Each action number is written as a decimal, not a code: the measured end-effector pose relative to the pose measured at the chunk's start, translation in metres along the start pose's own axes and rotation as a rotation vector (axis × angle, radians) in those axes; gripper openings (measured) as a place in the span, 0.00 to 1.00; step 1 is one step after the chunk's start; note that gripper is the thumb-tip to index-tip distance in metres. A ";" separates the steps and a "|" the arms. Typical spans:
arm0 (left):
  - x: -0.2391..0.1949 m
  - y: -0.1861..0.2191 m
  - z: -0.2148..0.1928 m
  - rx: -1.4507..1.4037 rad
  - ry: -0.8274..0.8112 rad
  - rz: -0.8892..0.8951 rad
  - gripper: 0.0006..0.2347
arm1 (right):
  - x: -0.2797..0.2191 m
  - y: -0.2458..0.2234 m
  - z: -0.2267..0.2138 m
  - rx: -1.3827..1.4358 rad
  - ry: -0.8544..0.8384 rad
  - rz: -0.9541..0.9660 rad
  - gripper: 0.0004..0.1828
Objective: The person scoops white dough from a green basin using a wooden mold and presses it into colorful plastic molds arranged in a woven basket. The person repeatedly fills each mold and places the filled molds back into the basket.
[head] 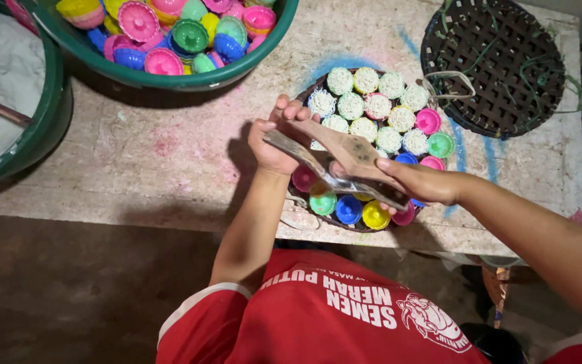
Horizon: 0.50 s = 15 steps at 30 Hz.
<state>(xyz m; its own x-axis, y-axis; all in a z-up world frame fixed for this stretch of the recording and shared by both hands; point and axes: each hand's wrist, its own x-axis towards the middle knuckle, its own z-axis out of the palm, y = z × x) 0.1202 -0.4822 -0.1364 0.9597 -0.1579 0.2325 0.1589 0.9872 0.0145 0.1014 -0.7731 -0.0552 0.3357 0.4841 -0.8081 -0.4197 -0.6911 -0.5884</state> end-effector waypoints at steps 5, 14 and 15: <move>0.001 0.013 -0.020 -0.017 -0.077 0.034 0.09 | 0.012 -0.013 0.021 -0.143 0.172 -0.043 0.48; -0.006 0.010 -0.046 -0.040 -0.046 0.051 0.09 | 0.012 -0.022 0.036 -0.218 0.249 -0.032 0.47; -0.004 0.006 -0.047 -0.047 -0.046 0.047 0.09 | 0.009 -0.022 0.036 -0.200 0.263 -0.031 0.46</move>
<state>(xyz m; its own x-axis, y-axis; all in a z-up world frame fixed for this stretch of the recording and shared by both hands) 0.1287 -0.4764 -0.1829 0.9550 -0.1089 0.2760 0.1253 0.9912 -0.0425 0.0841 -0.7338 -0.0506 0.5628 0.3694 -0.7394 -0.2408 -0.7825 -0.5742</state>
